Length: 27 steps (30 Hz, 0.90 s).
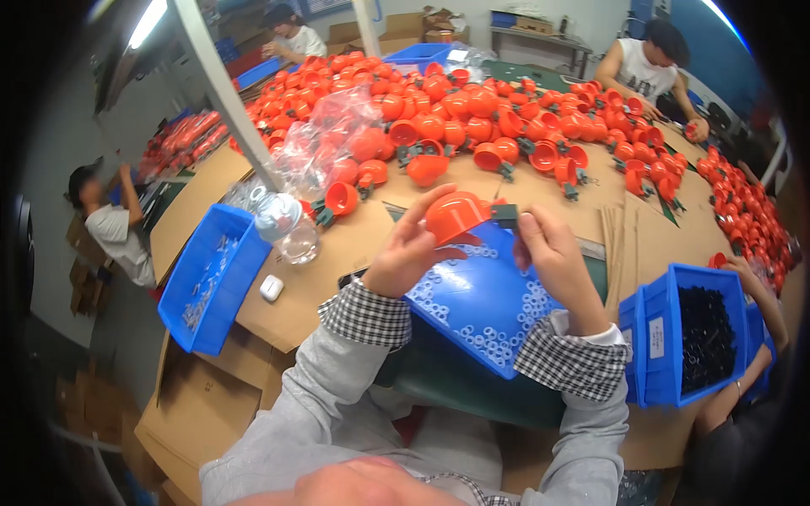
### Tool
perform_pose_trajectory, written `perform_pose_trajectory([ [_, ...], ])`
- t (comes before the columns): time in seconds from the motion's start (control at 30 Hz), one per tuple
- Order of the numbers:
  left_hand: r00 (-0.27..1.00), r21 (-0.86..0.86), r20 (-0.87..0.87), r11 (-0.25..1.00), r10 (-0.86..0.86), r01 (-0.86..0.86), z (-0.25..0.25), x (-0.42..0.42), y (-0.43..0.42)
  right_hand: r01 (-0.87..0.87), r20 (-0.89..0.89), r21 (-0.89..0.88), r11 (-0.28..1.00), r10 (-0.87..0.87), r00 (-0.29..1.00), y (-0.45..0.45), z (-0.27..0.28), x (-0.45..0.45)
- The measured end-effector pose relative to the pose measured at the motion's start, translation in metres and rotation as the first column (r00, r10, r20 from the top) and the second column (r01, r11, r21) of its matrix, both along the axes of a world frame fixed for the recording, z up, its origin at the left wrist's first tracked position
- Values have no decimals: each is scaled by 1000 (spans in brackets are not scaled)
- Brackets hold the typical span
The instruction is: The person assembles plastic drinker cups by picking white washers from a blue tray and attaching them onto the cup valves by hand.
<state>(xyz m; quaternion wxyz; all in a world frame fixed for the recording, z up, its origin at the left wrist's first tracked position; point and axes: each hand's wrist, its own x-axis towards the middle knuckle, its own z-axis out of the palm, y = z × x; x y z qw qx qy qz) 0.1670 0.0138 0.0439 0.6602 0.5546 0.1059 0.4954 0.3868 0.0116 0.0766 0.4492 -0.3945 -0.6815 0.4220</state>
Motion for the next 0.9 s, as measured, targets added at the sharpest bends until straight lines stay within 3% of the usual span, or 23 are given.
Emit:
perform_pose_trajectory([
  [0.03, 999, -46, 42, 998, -33, 35, 0, -2, 2, 28, 6, 4, 1000, -28, 1000, -5, 4, -2],
  [0.1, 985, -203, 162, 975, -54, 87, 1, -3, 4, 129, 231, 295, 947, -202, 952, -14, 10, -10],
  [0.13, 983, -192, 164, 975, -78, 109, 0, -6, 8, 116, 294, 604, 788, -356, 887, -14, 3, -12],
  [0.17, 996, -243, 20, 966, -85, 88, -1, -10, 11, 125, 293, 612, 781, -372, 881, -16, 4, -15],
  [0.2, 988, -292, -124, 955, -88, 49, -3, -12, 12, 29, 340, 705, 709, -373, 863, -18, 5, -19],
  [0.23, 988, -290, -124, 956, -87, 48, -5, -11, 11, -76, 385, 776, 626, -375, 844, -20, 4, -22],
  [0.3, 927, -222, -376, 970, 12, -103, -2, -2, 5, -70, 388, 753, 654, -356, 850, -20, 2, -22],
  [0.33, 926, -97, -326, 968, 188, -231, -6, 4, 5, -21, 427, 700, 714, -395, 813, -20, 3, -20],
  [0.37, 924, -95, -327, 966, 199, -242, -7, 8, 3, 33, 470, 643, 765, -428, 772, -19, 3, -17],
  [0.4, 896, 1, -287, 936, 339, -353, -7, 10, 2, 25, 468, 645, 763, -421, 777, -17, 3, -17],
  [0.43, 852, 92, -235, 884, 467, -459, -7, 11, 1, 84, 484, 499, 862, -358, 798, -15, 3, -16],
  [0.47, 815, 146, -257, 854, 520, -499, -6, 10, -2, 137, 488, 336, 932, -296, 821, -13, 3, -16],
  [0.5, 811, 151, -257, 851, 525, -503, -4, 9, 0, 132, 485, 339, 931, -293, 824, -12, 3, -14],
  [0.53, 655, 500, -232, 666, 719, -554, -3, 7, 1, 155, 379, 141, 978, -198, 904, -11, 2, -12],
  [0.57, 485, 776, -122, 387, 866, -497, -2, 6, 1, 140, 248, -66, 988, -120, 961, -11, 2, -12],
  [0.6, 570, 684, -119, 483, 813, -546, -1, 9, -2, 131, 249, -65, 989, -111, 962, -11, 2, -12],
  [0.63, 562, 684, -116, 476, 819, -552, -3, 12, -2, 165, 272, 65, 984, -177, 946, -12, 2, -12],
  [0.67, 674, 436, -102, 642, 731, -630, -4, 16, -1, 192, 284, 196, 962, -243, 927, -13, 4, -14],
  [0.7, 768, 154, -45, 764, 638, -626, -6, 17, 0, 180, 285, 198, 964, -233, 930, -16, 5, -17],
  [0.77, 743, 135, -147, 758, 653, -639, -16, 7, 8, 153, 303, 615, 774, -411, 860, -22, 6, -23],
  [0.8, 884, -120, -250, 893, 395, -433, -10, 0, 3, 95, 303, 717, 690, -432, 850, -19, 2, -24],
  [0.83, 959, -384, -268, 903, 92, -194, -6, -5, 0, 89, 303, 718, 690, -426, 853, -20, 2, -25],
  [0.9, 944, -347, -275, 897, 181, -273, -3, -2, 0, 6, 355, 768, 641, -433, 829, -20, 3, -25],
])
